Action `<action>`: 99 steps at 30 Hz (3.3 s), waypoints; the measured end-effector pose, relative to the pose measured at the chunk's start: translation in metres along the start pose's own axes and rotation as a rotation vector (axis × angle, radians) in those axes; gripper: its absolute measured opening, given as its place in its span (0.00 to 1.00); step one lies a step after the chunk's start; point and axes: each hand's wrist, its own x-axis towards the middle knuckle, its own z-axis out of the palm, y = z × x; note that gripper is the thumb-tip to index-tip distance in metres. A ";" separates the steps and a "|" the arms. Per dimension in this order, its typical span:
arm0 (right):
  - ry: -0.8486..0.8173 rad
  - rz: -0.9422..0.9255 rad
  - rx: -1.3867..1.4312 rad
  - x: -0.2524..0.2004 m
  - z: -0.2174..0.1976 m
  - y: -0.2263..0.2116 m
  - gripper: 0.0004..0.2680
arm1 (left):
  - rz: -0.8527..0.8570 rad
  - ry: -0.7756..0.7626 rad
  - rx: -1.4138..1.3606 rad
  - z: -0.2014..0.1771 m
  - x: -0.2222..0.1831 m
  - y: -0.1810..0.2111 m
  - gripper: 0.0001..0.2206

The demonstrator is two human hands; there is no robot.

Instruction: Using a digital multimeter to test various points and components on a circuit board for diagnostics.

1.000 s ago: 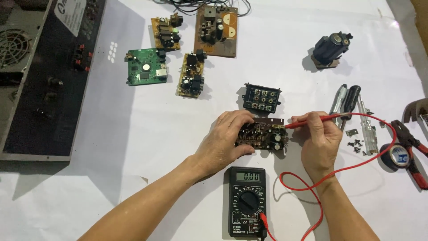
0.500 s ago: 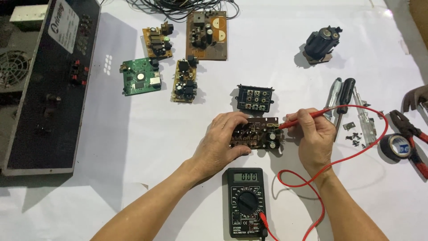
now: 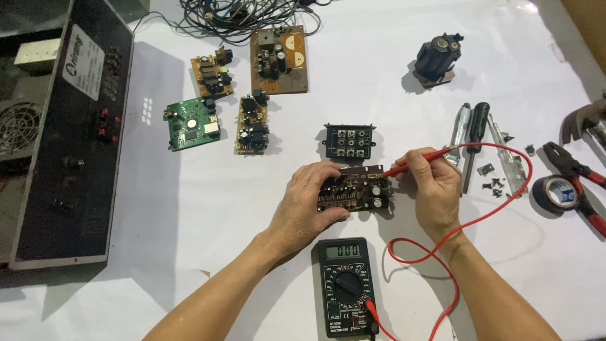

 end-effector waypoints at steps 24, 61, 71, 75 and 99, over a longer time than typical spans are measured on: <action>-0.258 0.067 -0.010 0.016 -0.008 0.011 0.07 | 0.124 0.045 0.094 0.009 -0.003 -0.015 0.31; -0.113 -0.018 -0.080 0.001 -0.001 -0.022 0.12 | 0.064 -0.014 0.098 0.001 -0.003 -0.006 0.29; -0.114 -0.019 -0.088 0.000 0.002 -0.021 0.12 | 0.105 -0.016 0.070 0.004 -0.004 -0.010 0.30; -0.087 -0.019 -0.069 -0.005 0.006 -0.024 0.12 | 0.108 0.002 0.065 0.005 -0.004 -0.010 0.30; -0.101 -0.072 -0.087 0.010 -0.009 0.010 0.13 | 0.086 -0.015 0.073 0.001 -0.005 -0.004 0.29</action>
